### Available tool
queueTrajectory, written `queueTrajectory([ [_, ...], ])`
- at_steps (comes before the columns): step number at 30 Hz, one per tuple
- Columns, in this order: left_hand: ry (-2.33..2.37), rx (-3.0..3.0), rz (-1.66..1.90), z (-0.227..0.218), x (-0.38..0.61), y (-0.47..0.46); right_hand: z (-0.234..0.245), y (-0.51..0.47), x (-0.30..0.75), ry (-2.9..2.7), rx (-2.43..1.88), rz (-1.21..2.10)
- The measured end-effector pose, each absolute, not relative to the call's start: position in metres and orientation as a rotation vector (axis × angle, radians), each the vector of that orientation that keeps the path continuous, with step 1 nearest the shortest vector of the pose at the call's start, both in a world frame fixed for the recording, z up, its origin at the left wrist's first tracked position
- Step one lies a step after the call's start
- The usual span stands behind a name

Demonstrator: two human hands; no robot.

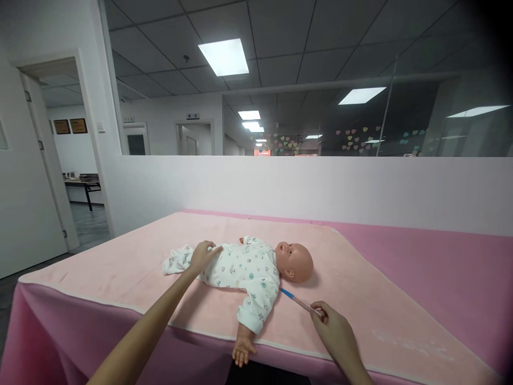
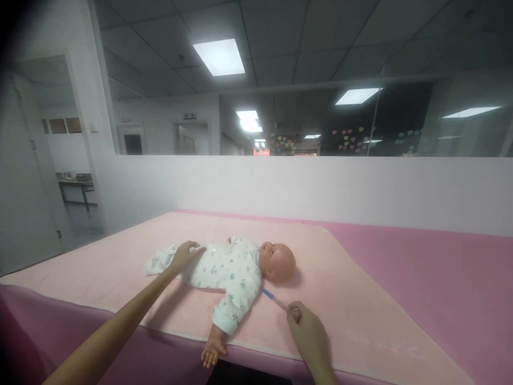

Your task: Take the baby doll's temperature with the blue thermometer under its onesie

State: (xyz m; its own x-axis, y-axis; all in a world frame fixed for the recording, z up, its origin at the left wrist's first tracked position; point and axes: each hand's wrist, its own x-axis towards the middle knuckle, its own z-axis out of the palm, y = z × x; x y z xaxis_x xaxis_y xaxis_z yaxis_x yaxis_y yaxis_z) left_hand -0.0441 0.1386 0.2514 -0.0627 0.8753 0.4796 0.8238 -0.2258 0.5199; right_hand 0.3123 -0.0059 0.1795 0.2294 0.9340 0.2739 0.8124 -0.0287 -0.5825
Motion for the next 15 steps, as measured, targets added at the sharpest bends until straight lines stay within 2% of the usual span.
queueTrajectory([
  [3, 2.043, 2.101, 1.134, 0.246, -0.04, 0.141, 0.179, -0.005, 0.315, -1.568, -1.831, 0.291],
  [7, 1.971, 2.293, 1.342, 0.243, -0.018, 0.133, 0.191, -0.001, 0.32, -1.504, -1.74, 0.404],
  [11, 1.71, 2.576, 1.32, 0.238, 0.015, 0.125, 0.226, 0.01, 0.308, -1.572, -1.685, 0.27],
  [15, 1.691, 2.569, 1.363, 0.226, 0.031, 0.123, 0.258, 0.027, 0.283, -1.672, -1.584, 0.183],
])
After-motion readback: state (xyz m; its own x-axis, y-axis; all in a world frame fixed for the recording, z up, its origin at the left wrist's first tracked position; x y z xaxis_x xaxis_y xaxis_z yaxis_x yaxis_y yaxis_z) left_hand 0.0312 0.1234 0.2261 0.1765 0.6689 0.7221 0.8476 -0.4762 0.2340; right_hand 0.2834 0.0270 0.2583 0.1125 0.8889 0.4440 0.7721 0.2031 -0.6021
